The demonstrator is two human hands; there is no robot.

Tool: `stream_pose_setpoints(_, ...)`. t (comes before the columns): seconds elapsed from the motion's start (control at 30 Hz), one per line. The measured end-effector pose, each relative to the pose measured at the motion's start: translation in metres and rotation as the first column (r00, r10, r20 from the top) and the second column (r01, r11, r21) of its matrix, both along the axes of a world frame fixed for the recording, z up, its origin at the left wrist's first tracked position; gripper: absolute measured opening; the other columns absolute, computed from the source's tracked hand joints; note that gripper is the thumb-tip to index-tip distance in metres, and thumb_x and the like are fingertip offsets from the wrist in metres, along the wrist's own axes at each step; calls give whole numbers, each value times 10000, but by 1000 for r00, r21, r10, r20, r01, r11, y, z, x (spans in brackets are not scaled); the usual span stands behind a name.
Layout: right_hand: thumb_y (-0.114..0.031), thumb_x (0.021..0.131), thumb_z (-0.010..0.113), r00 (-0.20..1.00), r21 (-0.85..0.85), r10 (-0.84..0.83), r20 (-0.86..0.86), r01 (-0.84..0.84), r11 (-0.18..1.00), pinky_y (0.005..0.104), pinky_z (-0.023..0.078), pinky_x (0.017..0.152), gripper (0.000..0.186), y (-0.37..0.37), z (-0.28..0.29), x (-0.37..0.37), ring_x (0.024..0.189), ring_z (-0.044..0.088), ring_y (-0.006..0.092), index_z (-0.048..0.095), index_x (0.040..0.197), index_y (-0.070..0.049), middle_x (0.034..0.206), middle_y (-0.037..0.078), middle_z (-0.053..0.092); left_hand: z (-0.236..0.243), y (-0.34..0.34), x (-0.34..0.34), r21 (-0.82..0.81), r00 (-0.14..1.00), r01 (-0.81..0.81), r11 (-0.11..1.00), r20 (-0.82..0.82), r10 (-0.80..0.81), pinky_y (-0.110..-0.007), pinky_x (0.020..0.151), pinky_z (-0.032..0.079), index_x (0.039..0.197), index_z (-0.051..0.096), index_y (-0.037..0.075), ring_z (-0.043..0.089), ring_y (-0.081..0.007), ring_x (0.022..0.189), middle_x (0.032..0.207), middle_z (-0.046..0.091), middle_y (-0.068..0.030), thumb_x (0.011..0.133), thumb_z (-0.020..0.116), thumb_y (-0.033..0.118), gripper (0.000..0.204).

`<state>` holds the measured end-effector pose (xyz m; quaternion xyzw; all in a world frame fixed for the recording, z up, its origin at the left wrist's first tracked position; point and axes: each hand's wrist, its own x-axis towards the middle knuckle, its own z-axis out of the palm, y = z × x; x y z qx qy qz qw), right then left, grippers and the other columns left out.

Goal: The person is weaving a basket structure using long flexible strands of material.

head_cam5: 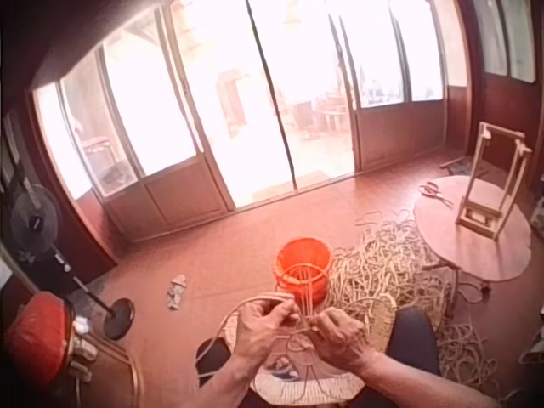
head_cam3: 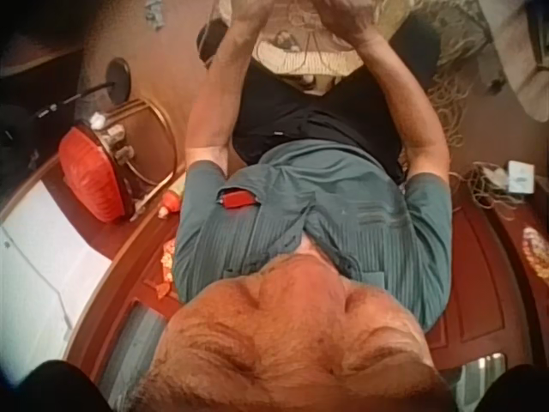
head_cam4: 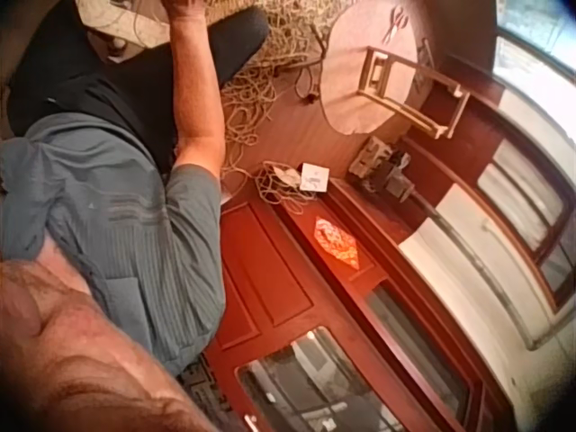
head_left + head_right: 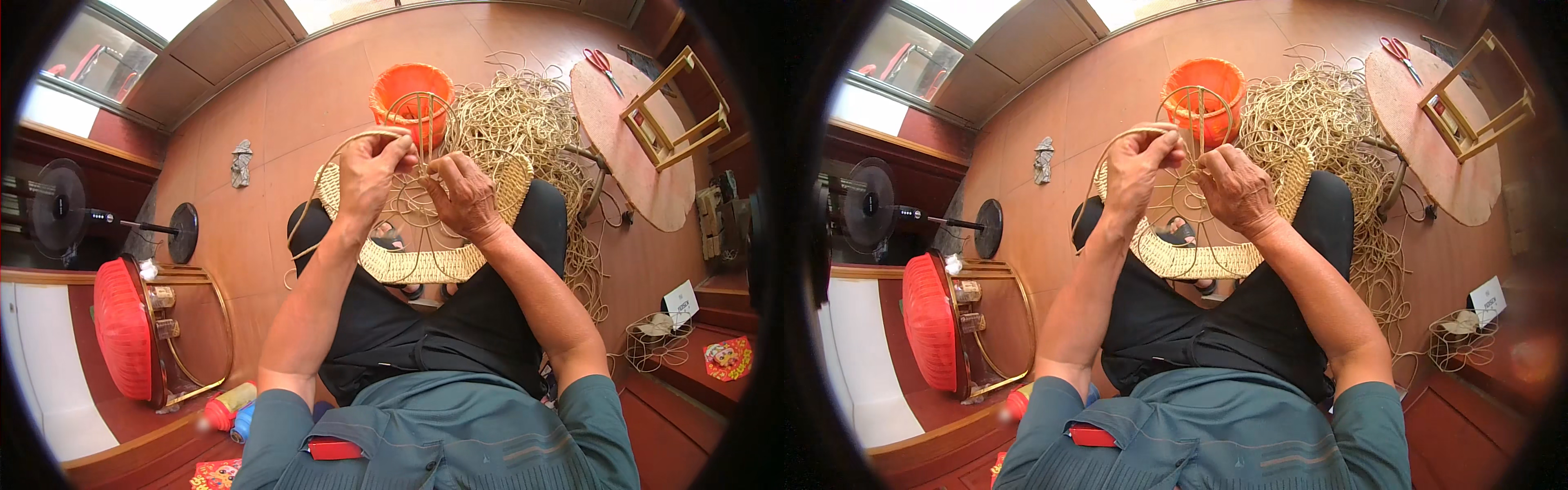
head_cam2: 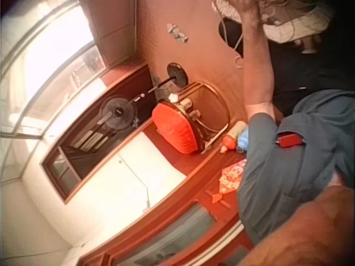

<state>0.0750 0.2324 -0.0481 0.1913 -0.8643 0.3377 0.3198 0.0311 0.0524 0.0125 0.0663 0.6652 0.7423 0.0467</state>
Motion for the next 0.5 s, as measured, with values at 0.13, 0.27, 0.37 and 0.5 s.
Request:
stream_pose_setpoints(0.13,-141,902,823,1000,-27,9,-26,-10,1000,403,588,734,200,0,-1,1,886,708,275,669,1028,-127,934,60,639,11,19,-16,-177,988,73,981,-120,-96,-276,763,617,1097,761,-27,740,-106,837,961,783,-69,1055,711,87,132)
stream_pose_setpoints(0.27,-114,892,832,998,-34,22,-57,-24,999,391,597,734,205,3,-4,1,886,711,262,694,1041,-143,935,50,643,16,24,-26,-486,978,37,873,-164,-132,-292,756,606,1084,769,3,743,-109,833,947,793,-66,1039,729,105,118)
stream_pose_setpoints(0.37,-112,895,830,997,-34,37,-70,-39,999,391,601,735,202,0,1,2,880,710,264,696,1044,-142,934,51,643,8,15,-27,-665,880,-131,736,-419,-222,-337,747,597,1054,769,40,742,-168,800,948,773,-69,1013,746,123,95)
stream_pose_setpoints(0.5,-120,893,835,998,-49,31,-63,-34,998,394,606,742,216,1,-2,1,886,713,262,703,1062,-146,933,51,641,6,16,-21,-702,711,-343,625,-628,-315,-402,731,583,1013,733,54,714,-280,792,960,703,-108,995,747,137,86)
